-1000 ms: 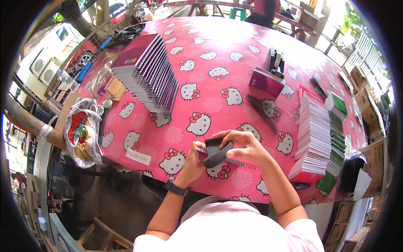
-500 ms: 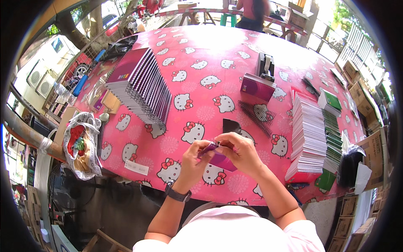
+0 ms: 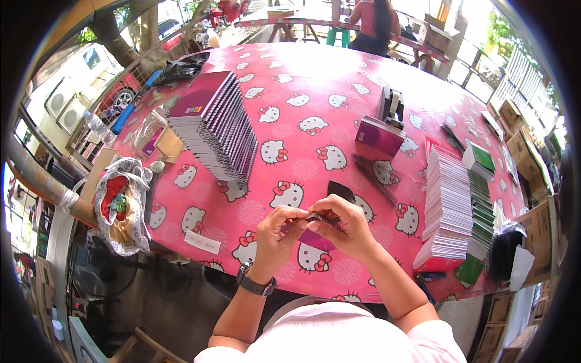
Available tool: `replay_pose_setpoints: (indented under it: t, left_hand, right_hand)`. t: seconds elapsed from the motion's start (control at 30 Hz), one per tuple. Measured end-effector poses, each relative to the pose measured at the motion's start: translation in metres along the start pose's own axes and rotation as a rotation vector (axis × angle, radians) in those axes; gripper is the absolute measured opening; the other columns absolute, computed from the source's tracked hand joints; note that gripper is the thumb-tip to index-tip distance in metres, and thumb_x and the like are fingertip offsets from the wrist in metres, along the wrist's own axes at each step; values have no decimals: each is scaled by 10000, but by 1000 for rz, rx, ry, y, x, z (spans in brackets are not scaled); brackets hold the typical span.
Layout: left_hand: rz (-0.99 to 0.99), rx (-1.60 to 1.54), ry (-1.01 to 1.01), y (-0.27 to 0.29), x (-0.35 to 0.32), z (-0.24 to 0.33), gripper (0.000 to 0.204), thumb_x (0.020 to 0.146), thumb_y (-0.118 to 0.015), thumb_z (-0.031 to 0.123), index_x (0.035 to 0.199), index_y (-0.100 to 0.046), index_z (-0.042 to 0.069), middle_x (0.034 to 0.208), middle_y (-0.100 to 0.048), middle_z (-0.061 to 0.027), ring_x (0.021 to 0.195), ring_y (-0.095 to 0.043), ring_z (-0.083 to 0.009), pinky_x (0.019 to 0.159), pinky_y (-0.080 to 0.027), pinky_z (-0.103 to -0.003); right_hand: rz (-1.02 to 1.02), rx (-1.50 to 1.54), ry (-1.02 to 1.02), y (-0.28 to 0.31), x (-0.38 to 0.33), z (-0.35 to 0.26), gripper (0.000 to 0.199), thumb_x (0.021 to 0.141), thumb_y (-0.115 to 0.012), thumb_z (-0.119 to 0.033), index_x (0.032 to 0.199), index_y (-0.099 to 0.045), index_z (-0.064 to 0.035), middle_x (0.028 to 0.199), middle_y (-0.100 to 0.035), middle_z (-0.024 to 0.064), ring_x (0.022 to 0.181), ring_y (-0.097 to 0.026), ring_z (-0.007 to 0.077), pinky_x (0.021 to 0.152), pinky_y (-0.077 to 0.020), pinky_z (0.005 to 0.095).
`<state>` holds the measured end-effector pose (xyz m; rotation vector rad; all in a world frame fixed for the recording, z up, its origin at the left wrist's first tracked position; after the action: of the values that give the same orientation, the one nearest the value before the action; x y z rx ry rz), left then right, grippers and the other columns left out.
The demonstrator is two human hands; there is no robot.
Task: The person assembles spiral-bound notebooks by inserting a black plastic spiral binding into the punched holes of a pink cover and pages. They repeatedly pick up a notebook, insert the spiral, and place the finished unit on a growing stack on the table.
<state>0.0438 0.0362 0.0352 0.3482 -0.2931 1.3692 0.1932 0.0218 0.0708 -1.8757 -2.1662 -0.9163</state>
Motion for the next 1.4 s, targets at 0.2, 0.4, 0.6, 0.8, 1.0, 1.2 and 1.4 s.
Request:
replay_pose_setpoints:
  t: [0.2, 0.4, 0.6, 0.8, 1.0, 1.2, 1.4]
  left_hand:
    - [-12, 109, -125, 15, 8, 21, 116, 818, -687, 61, 931, -659, 65, 828, -649, -39, 736, -611, -132, 654, -477, -250]
    - [68, 89, -112, 27, 7, 16, 107, 823, -684, 47, 921, -642, 46, 804, -644, -36, 714, -604, -105, 635, -483, -231]
    - [132, -35, -6, 35, 13, 9, 162, 843, -699, 105, 940, -586, 45, 811, -587, 21, 685, -491, -25, 597, -408, -180]
    - [148, 8, -85, 56, 29, 19, 255, 840, -701, 104, 1033, -547, 40, 839, -592, 8, 688, -490, -25, 609, -412, -180]
    - [199, -254, -171, 85, 52, 29, 689, 808, -734, 143, 1347, -320, 34, 827, -597, -16, 703, -561, -58, 593, -463, -204]
    - [379, -83, -209, 171, 144, 98, 482, 845, -697, 252, 1243, -528, 41, 773, -551, 40, 687, -531, -45, 590, -424, -199]
    - [611, 711, -392, 210, 185, 49, 419, 881, -639, 335, 1102, -639, -22, 990, -658, -86, 897, -611, -181, 796, -466, -300]
  right_hand:
    - [-14, 19, 69, -8, 18, -5, 229, 784, -746, -132, 890, -576, -22, 758, -543, 42, 603, -506, 117, 543, -424, 255]
    - [-87, -104, 84, -17, 31, -17, 215, 782, -734, -118, 865, -566, -12, 770, -562, 66, 671, -551, 162, 602, -451, 275]
    - [-69, -111, 122, -25, 45, -25, 134, 835, -637, -32, 955, -583, -7, 868, -617, 123, 758, -625, 280, 664, -496, 340]
    - [-147, -148, 209, -35, 71, -36, 145, 839, -612, -11, 982, -595, -20, 868, -597, 130, 808, -611, 287, 682, -482, 353]
    - [151, 146, 148, -21, 139, -66, 102, 905, -577, -79, 976, -597, -9, 825, -577, 7, 759, -514, 87, 687, -429, 235]
    - [396, 135, 360, -18, 265, -65, 155, 916, -566, -159, 980, -600, -22, 653, -523, 24, 578, -438, 88, 541, -369, 246]
    - [374, -128, 304, -75, 314, 40, 219, 879, -585, -218, 930, -655, -18, 880, -665, 95, 811, -578, 153, 751, -443, 297]
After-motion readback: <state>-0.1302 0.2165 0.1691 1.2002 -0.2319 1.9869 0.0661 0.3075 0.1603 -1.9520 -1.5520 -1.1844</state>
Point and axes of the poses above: each hand's wrist, its own x-axis towards the middle knuckle, its own y-axis out of the back of the hand, z = x × y, the point moved 6 cm from there along x, towards the middle knuckle
